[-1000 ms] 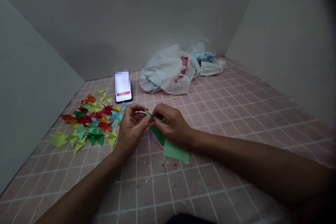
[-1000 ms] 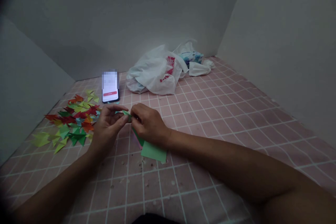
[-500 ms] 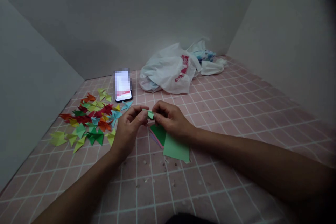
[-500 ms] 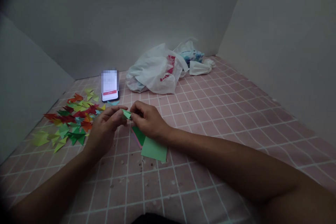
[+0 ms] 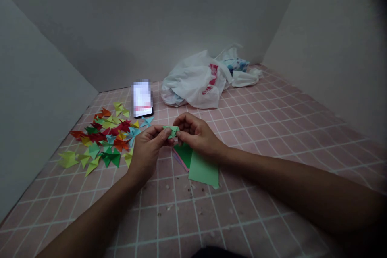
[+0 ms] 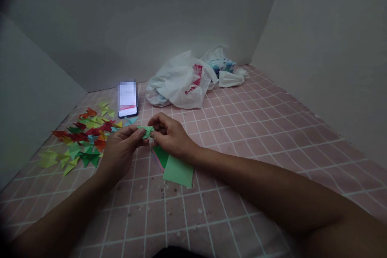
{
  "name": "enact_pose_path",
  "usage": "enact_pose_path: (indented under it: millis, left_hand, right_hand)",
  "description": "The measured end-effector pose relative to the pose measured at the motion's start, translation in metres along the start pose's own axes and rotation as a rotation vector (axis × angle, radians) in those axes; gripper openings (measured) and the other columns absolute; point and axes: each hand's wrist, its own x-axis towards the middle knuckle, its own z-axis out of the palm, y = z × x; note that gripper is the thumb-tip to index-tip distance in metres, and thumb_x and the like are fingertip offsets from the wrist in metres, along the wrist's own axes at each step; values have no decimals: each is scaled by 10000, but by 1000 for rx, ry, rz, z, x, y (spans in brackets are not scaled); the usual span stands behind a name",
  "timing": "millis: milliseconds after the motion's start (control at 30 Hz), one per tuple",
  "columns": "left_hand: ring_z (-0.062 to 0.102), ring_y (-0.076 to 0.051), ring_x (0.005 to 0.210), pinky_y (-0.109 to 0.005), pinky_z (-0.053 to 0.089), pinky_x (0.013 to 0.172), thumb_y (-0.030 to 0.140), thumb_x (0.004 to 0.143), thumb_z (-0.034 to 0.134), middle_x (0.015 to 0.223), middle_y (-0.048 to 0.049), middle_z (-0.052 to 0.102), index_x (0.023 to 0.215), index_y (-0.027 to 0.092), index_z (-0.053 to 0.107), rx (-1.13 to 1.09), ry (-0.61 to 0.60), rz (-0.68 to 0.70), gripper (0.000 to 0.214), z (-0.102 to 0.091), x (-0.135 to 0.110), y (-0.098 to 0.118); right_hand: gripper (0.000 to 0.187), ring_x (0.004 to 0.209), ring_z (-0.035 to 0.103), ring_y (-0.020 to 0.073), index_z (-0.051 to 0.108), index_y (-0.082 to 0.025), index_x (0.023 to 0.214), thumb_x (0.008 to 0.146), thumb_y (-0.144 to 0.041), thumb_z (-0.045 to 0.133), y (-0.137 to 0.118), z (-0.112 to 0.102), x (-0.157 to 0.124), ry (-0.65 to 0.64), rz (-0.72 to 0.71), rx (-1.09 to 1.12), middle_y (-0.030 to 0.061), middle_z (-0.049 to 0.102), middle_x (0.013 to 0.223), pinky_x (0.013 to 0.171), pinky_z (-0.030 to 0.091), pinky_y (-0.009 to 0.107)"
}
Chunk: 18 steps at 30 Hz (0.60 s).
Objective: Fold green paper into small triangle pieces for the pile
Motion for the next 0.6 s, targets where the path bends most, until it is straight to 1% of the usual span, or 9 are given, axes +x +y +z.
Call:
enact_pose_path:
  millis: [67,167,233,300,433,600]
  left_hand:
    - [639,-109,596,-251,570,641,319,741,814,692,-9,695,777,147,730,-8,-15,-10,195,-1,0,1]
    - [636,-108,593,-241,561,628,332,758,802,693,-13,699,788,145,738,31,-29,22,200,-2,0,1]
    - [629,-104,580,-229,551,611,327,765,796,676,-8,696,782,152,747,76,-39,44,183,-3,0,2]
    - [624,-99,568,-218,542,597,323,765,794,666,0,691,766,161,751,101,-48,49,168,-3,0,2]
    - [631,-101,573,-220,549,598,331,741,805,687,3,697,759,172,755,73,-59,22,168,-1,-1,3]
    - [645,-116,613,-240,562,621,310,739,788,723,-1,701,795,174,766,41,-67,13,149,-1,-1,3]
  right_hand:
    - [164,623,589,98,534,-199,916,783,-128,598,-1,0,0,-16,7,2,-42,580,752,602,478,247]
    - [145,593,582,94,528,-198,923,805,-132,579,-3,0,-1,-15,14,-7,-54,556,720,585,470,244]
    - [143,592,572,94,532,-197,947,821,-148,580,-3,0,-1,-6,-4,-25,-55,541,720,579,466,242]
    - [128,600,553,93,537,-198,954,838,-168,581,-2,-1,-2,2,-49,-56,-53,531,727,572,455,238]
    - [58,651,526,96,557,-195,884,853,-145,556,-2,-2,-3,18,-156,-200,-36,550,756,606,441,239]
    - [82,670,528,104,575,-189,839,850,-114,544,-4,-2,-6,40,-247,-331,-27,576,758,646,434,252]
